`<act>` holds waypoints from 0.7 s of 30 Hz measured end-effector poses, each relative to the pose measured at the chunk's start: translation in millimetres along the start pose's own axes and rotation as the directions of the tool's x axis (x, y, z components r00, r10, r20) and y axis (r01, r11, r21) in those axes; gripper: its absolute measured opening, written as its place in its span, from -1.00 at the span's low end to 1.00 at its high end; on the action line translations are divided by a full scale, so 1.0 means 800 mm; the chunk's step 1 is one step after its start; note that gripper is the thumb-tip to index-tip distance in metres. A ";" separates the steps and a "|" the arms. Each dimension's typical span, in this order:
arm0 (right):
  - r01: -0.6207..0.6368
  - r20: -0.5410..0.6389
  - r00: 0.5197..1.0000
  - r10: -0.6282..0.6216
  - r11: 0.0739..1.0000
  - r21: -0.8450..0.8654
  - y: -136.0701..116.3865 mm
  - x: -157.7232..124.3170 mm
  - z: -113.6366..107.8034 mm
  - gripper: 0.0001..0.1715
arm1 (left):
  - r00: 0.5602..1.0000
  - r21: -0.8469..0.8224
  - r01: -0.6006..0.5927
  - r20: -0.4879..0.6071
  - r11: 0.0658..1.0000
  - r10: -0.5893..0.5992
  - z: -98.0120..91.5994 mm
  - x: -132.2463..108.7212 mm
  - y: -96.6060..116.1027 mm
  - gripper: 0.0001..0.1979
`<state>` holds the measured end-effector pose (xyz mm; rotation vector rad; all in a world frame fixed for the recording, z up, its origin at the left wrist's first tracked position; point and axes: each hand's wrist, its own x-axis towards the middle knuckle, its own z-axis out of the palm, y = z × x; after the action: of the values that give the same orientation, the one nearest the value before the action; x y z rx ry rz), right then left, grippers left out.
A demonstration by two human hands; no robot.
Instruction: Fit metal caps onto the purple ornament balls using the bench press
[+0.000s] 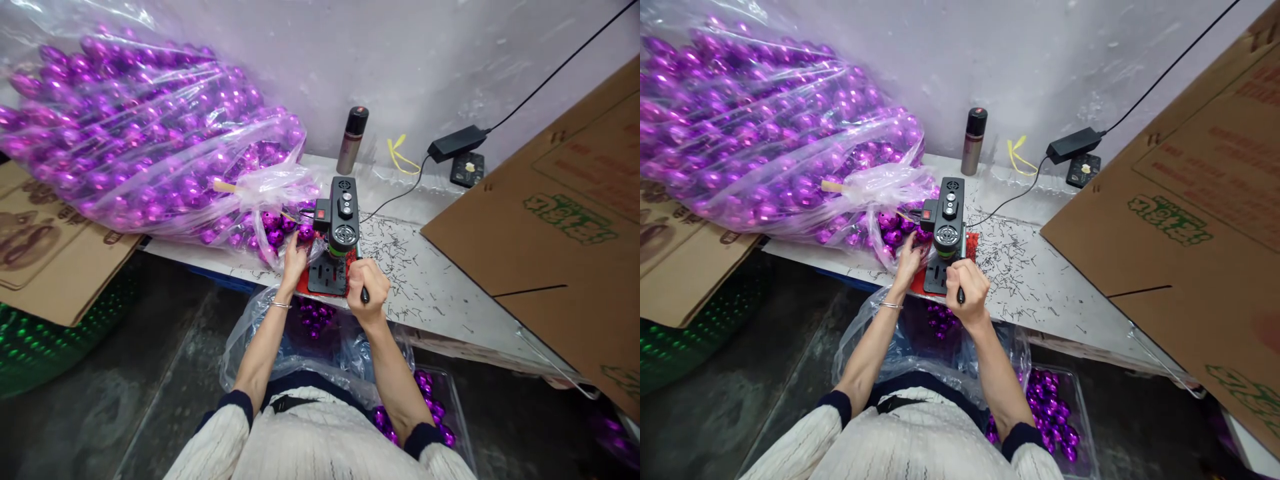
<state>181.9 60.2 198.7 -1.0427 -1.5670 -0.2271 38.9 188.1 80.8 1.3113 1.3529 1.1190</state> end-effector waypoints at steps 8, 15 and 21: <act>0.018 0.008 1.000 -0.018 1.000 -0.004 0.000 0.000 -0.001 -0.70 | 0.991 0.123 0.115 -0.080 0.986 -0.106 -0.019 0.043 0.029 -0.47; 0.015 0.014 1.000 -0.015 1.000 0.007 0.001 -0.002 0.000 -0.70 | 0.951 0.168 0.262 0.122 0.950 -0.284 -0.002 0.078 0.053 -0.54; 0.024 0.008 1.000 -0.024 1.000 -0.001 0.004 -0.004 0.002 -0.70 | 0.907 0.072 0.283 0.303 0.956 -0.291 -0.015 0.064 0.064 -0.55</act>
<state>183.2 61.2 194.0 -1.0276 -1.5876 -0.2408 35.0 239.9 132.0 1.2008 1.2752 0.6627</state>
